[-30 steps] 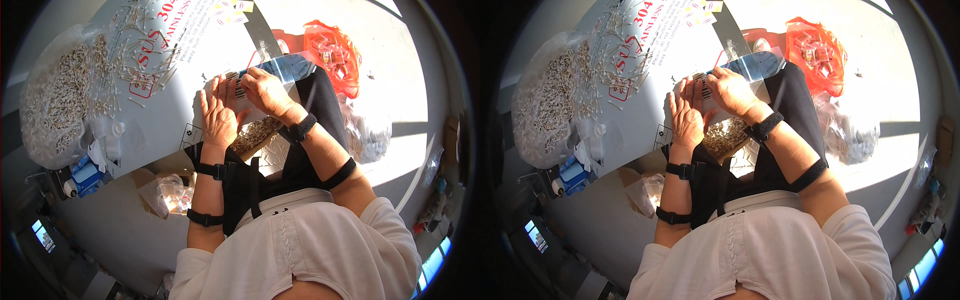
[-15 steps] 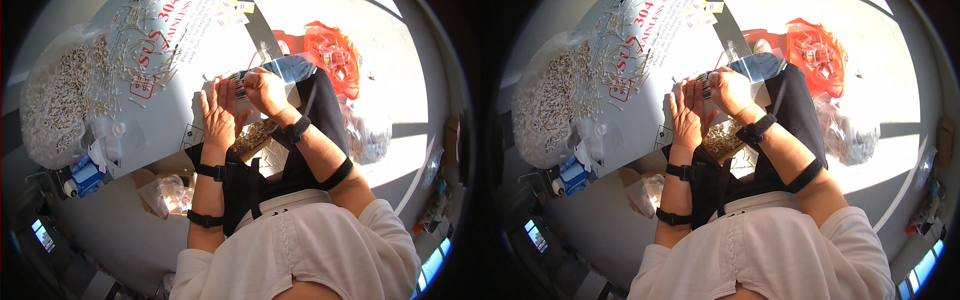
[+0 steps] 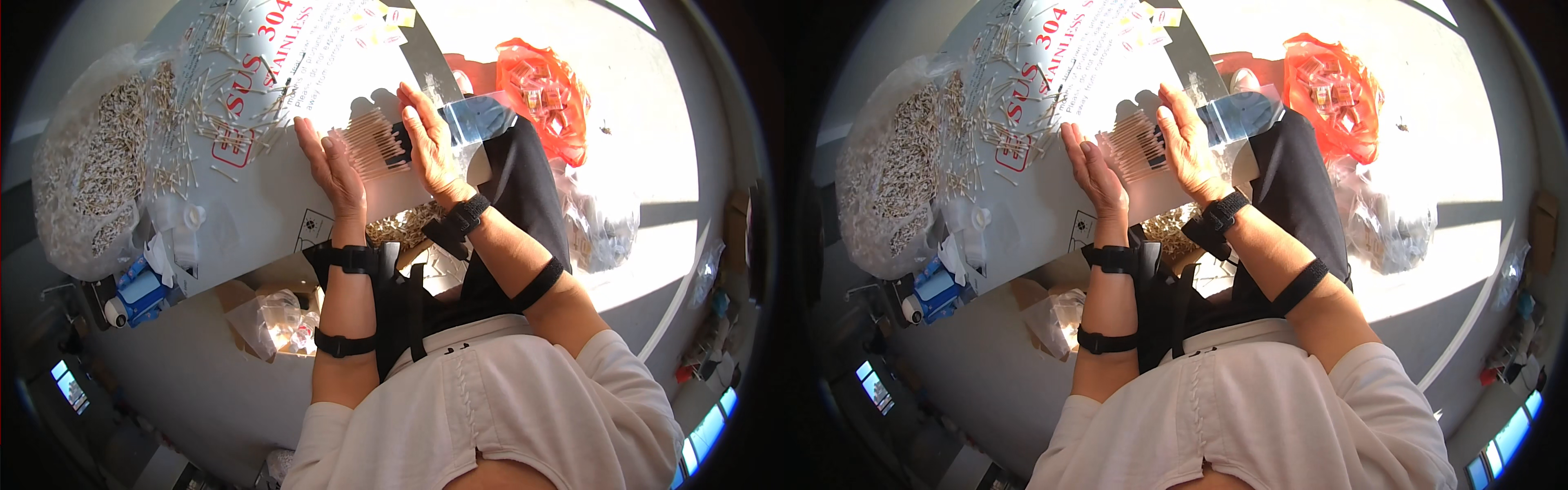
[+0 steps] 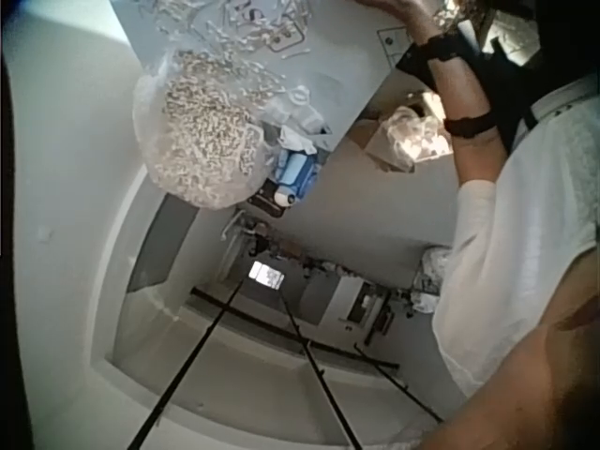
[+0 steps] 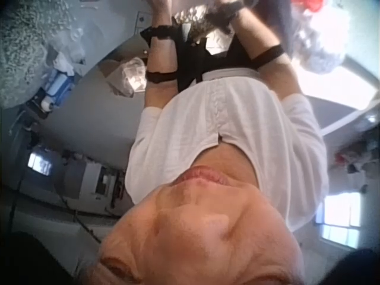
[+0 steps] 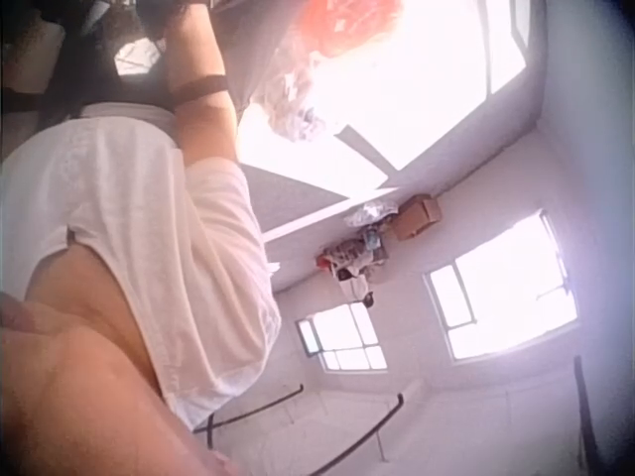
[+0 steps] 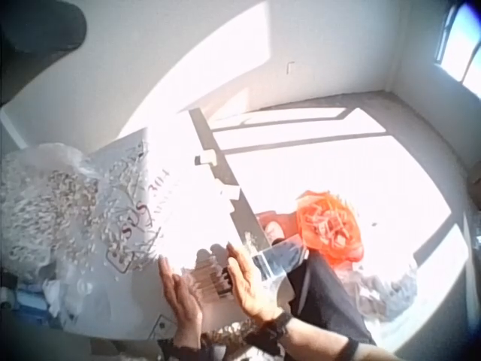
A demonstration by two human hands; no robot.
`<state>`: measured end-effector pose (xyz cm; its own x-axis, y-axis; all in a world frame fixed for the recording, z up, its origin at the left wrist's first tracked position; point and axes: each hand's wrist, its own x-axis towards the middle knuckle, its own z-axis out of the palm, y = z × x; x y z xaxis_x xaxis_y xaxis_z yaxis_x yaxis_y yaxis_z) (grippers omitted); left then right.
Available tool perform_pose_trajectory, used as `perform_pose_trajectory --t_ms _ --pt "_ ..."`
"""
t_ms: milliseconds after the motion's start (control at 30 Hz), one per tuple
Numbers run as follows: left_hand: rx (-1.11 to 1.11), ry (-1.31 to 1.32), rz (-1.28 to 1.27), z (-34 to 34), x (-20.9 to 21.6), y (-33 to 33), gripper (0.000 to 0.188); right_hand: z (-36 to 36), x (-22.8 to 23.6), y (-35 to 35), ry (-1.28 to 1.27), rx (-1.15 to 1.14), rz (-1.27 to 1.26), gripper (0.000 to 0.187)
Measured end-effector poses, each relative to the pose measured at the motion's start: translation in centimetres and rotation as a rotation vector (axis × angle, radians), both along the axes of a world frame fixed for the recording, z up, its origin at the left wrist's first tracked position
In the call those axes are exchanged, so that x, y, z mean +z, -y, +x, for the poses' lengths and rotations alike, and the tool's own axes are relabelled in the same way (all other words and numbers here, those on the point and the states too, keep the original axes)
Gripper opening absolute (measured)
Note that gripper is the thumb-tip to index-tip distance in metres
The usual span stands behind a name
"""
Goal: Package small metal pins into individual plastic sleeves on a production board.
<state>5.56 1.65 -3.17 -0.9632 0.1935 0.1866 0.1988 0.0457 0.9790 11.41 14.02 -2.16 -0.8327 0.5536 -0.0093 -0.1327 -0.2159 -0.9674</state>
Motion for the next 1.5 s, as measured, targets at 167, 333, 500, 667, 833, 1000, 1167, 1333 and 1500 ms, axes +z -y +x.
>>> perform_pose_trajectory --t_ms 167,333,500,667,833,1000,1167,1333,1500 --pt "-0.015 0.067 0.075 0.0 0.0 -1.2 0.07 -1.5 -0.9 0.5 -0.01 0.1 0.13 0.046" --pt "-0.034 0.093 0.164 -0.1 0.2 -0.9 0.062 -1.9 -1.5 0.4 -0.044 0.08 -0.017 0.044" --pt "-0.156 -0.334 -0.617 0.3 1.3 -0.2 0.068 -1.5 -1.8 -0.6 -0.1 0.049 -0.197 0.044" --pt "-0.311 -0.533 -1.224 0.7 0.8 -0.1 0.084 -1.4 -1.5 -0.4 -0.09 0.061 -0.162 0.044" --pt "-0.285 -0.467 -0.948 0.1 1.0 0.1 0.076 -1.5 -1.8 -1.0 -0.069 0.042 -0.027 0.044" --pt "-0.084 -0.155 -0.199 -1.3 0.6 -0.1 0.065 -2.9 -1.6 -0.6 -0.063 0.053 0.042 0.045" --pt "-0.164 0.122 0.159 -1.5 0.4 -0.3 0.074 -2.6 -1.3 -0.6 -0.003 0.1 0.121 0.045" --pt "-0.052 0.139 0.301 -0.9 0.4 0.1 0.084 0.2 -1.1 0.3 0.016 -0.07 0.083 0.046" --pt "-0.068 0.194 0.328 0.3 0.8 -1.0 0.089 0.9 0.1 1.3 0.088 0.029 0.215 0.044"
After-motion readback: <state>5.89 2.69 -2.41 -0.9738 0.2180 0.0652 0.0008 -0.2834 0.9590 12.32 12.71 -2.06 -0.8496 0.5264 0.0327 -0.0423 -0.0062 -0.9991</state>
